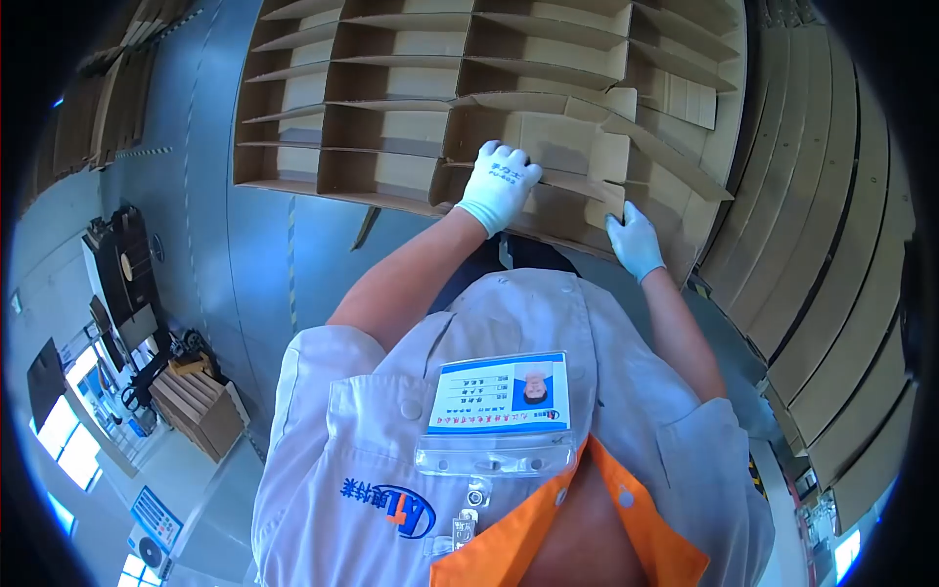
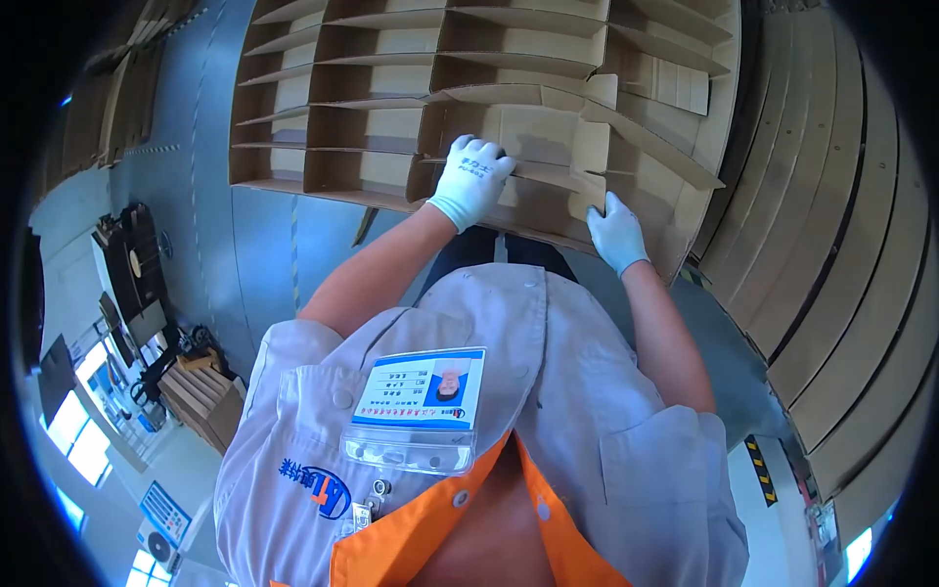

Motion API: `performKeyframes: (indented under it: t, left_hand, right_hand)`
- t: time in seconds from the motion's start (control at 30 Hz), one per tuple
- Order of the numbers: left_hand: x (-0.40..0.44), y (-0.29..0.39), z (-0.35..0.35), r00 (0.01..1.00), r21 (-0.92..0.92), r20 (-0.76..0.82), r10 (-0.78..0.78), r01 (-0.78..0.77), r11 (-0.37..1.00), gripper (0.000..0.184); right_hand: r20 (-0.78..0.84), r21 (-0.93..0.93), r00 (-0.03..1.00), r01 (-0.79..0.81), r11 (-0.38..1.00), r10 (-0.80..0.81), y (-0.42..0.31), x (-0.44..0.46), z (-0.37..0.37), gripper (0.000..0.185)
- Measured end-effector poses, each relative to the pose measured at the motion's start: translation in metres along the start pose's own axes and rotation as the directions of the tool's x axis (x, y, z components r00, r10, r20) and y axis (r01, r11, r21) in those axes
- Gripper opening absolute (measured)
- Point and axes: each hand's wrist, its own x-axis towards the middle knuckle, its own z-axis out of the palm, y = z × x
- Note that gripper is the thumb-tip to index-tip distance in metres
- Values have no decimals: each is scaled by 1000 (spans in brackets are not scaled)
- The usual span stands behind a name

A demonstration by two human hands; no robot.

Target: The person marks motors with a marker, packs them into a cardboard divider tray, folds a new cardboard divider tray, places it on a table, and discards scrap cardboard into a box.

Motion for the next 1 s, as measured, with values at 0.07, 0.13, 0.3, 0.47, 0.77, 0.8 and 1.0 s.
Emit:
performKeyframes:
  t: [0.07,0.13,0.3,0.47,0.77,0.8,1.0]
  left_hand:
    - [2,3,0,991,61,101,88,-94,994,17]
    - [4,11,-4,979,93,184,85,-103,990,19]
    - [11,13,-9,966,74,256,36,-57,996,27]
    - [-4,9,-9,994,-71,88,61,-55,996,43]
    - [51,-11,-9,995,-210,69,-76,89,974,44]
    - [64,-12,-7,989,-131,114,-92,107,986,41]
    - [106,-24,-38,794,-390,577,189,65,919,70]
  right_hand:
    - [-24,-3,999,29,1000,-29,9,4,6,38]
    - [-50,-3,997,53,999,-53,12,4,7,38]
    - [-46,-4,998,46,999,-46,13,3,9,41]
    - [-64,22,997,53,998,-52,10,2,12,44]
    - [-68,1,998,4,1000,-4,1,-4,5,44]
    - [-54,-17,999,6,1000,-6,-2,-3,5,43]
    - [-194,-77,980,-53,996,37,8,-3,4,38]
